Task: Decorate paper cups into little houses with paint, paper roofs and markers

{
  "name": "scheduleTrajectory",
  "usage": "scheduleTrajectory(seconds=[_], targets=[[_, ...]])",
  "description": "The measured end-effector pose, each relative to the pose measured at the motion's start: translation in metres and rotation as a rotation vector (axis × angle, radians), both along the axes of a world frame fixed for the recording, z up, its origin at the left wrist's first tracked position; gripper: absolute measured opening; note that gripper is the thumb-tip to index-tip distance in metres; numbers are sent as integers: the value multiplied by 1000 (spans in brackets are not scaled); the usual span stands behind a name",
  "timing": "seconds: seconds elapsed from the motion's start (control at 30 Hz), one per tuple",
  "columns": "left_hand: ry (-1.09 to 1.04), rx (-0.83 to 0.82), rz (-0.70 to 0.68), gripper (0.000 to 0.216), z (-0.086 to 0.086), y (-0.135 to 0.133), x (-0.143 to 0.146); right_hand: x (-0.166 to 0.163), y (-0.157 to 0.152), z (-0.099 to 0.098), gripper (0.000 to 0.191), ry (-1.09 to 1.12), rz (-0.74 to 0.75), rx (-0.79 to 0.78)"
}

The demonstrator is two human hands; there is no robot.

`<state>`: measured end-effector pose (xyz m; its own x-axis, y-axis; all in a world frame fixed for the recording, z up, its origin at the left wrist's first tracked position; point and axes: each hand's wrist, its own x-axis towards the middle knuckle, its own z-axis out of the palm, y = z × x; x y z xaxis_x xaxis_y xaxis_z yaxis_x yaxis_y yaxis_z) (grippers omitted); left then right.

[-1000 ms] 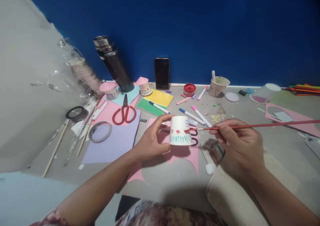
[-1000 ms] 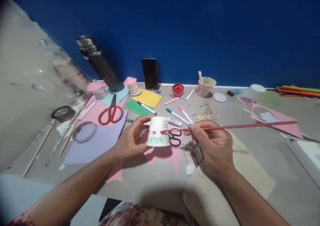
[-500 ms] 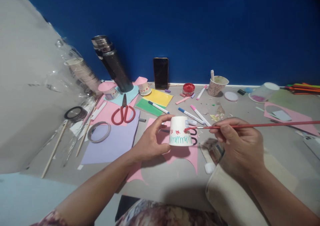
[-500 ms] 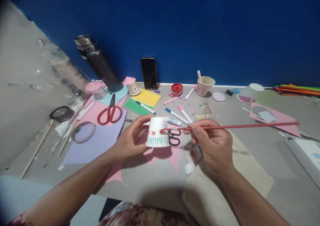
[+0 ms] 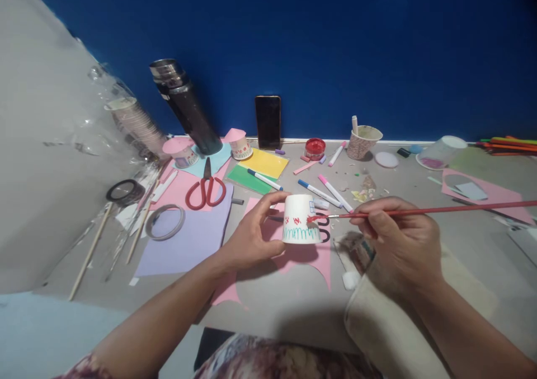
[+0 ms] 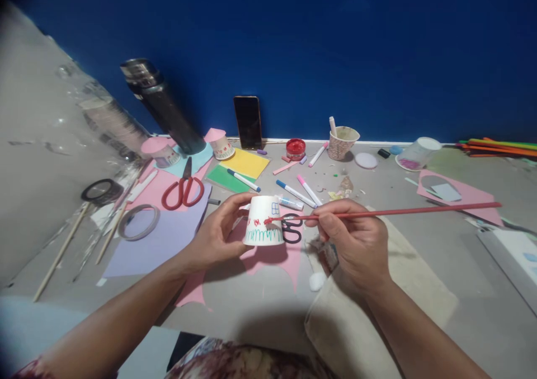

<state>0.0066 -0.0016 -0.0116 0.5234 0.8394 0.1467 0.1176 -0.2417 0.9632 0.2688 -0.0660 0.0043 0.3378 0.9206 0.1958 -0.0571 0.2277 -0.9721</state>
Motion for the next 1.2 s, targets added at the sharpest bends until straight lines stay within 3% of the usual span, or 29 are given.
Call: scheduleTrajectory(seconds=[1.2], targets=[[-14,-49,18,82,1,0,0,2,-1,1,19,-29,-17,-28]])
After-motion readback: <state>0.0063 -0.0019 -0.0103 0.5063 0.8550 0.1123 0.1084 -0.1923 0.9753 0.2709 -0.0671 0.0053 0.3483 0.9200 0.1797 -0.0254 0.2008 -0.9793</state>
